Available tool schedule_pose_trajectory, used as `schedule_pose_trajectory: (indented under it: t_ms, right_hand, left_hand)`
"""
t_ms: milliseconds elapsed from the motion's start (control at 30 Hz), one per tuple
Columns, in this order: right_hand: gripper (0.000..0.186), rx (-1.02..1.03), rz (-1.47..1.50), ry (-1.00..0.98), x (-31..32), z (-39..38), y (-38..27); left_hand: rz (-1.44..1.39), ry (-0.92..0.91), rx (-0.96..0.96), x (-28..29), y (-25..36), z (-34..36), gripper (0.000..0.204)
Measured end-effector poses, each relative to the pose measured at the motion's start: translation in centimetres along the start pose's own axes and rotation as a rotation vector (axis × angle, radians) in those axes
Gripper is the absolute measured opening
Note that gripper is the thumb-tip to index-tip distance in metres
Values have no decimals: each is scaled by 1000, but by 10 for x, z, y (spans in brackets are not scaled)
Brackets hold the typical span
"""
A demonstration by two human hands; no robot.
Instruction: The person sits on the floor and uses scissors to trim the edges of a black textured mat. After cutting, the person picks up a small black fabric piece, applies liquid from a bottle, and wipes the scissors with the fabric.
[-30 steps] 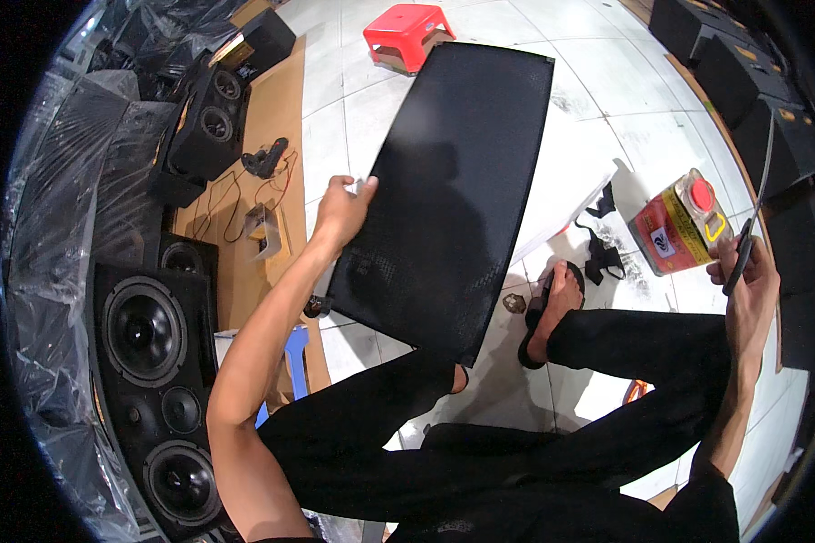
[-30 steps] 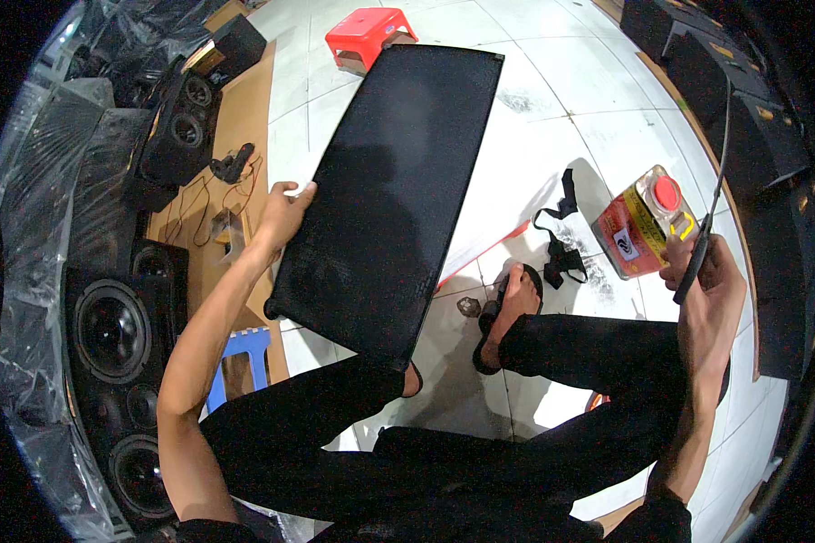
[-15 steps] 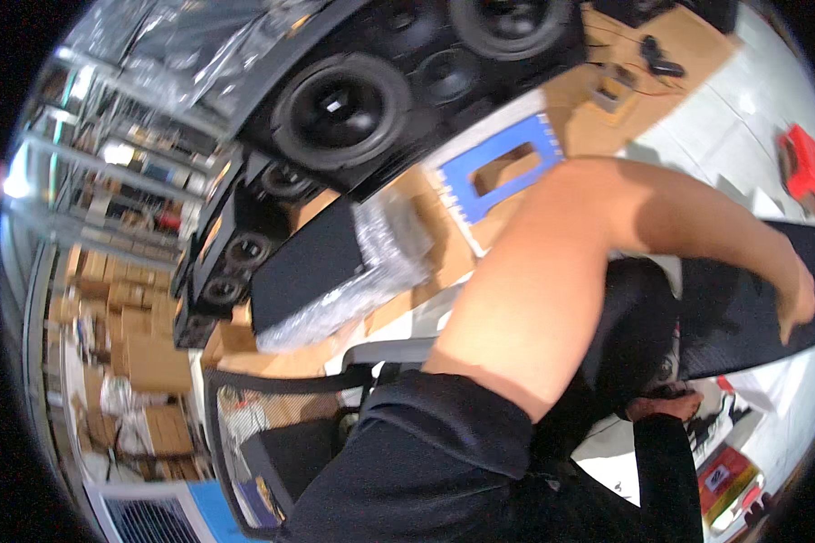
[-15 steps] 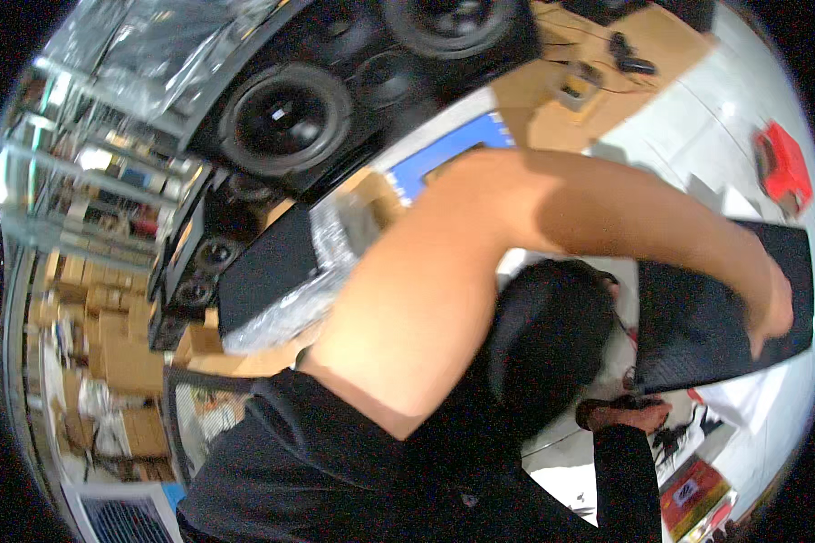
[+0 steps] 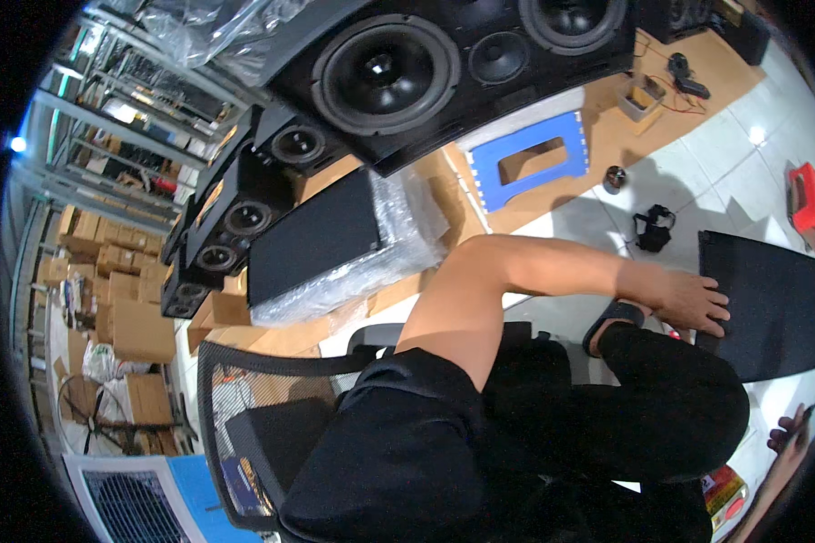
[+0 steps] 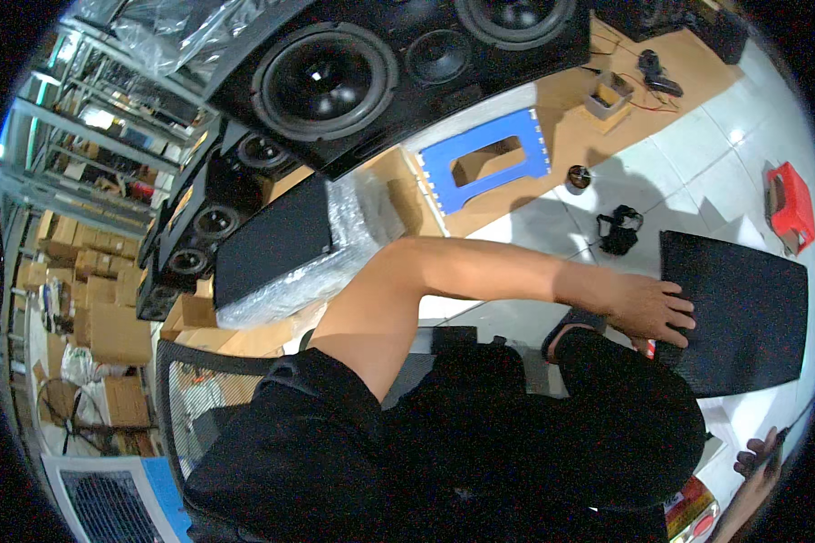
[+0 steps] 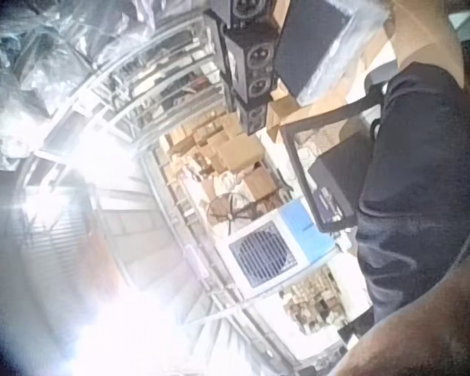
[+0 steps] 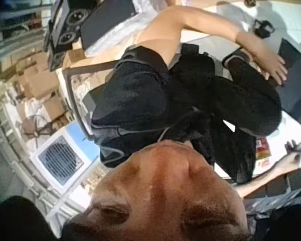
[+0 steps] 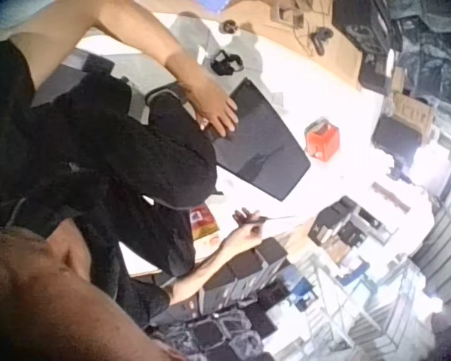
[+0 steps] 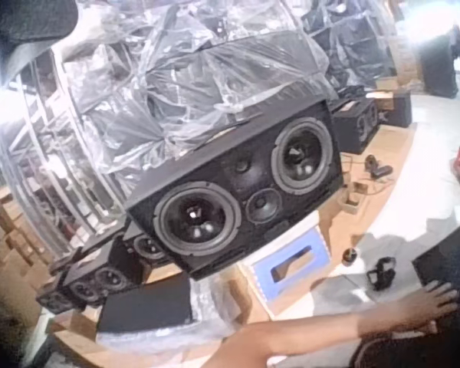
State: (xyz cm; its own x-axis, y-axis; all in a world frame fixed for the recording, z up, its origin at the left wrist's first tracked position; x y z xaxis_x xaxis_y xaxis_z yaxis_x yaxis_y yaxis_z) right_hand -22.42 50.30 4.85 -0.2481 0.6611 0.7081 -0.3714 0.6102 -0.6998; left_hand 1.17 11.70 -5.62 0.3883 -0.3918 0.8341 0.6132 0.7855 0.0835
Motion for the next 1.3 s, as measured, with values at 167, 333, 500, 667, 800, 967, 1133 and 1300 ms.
schedule_pose_trajectory:
  t_ms: [167, 333, 500, 667, 800, 967, 1133, 1300]
  right_hand:
    - [40, -14, 15, 236, -17, -24, -66]
    - [47, -80, 108, 193, -37, -37, -170]
    - [47, -128, 121, 263, -20, -53, -178]
    - [48, -164, 142, 230, -21, -58, -177]
    - [47, -185, 169, 222, -18, -64, -170]
    - [49, -219, 148, 197, -11, -71, -166]
    - [51, -244, 83, 189, -2, -76, -162]
    - [49, -241, 57, 228, 2, -82, -165]
  left_hand:
    - [111, 160, -118, -8, -5, 11, 46]
    - [202, -126, -42, -5, -12, -3, 68]
    - [94, -174, -16, 5, -10, 15, 49]
    - [253, -230, 26, 20, -33, -5, 75]
    - [162, -234, 325, 29, -37, -4, 83]
    - [220, -300, 401, 22, -15, 11, 93]
    - [118, -394, -30, 12, -4, 36, 78]
    - [132, -294, -156, -7, -2, 31, 64]
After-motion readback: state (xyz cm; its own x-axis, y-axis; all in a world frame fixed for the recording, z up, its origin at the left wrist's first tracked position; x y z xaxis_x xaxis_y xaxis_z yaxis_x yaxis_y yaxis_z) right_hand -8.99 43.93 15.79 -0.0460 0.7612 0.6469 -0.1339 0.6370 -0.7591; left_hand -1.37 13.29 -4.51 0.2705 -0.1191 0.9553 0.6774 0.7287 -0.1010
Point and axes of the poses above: each hand's wrist, its own z-axis towards the middle knuckle, its own x-axis out of the back of the hand, y = z × x, the point moved 2 cm from there along z, towards the middle knuckle, and after that the axes turned 7 degrees about y, right-handed, at the moved point
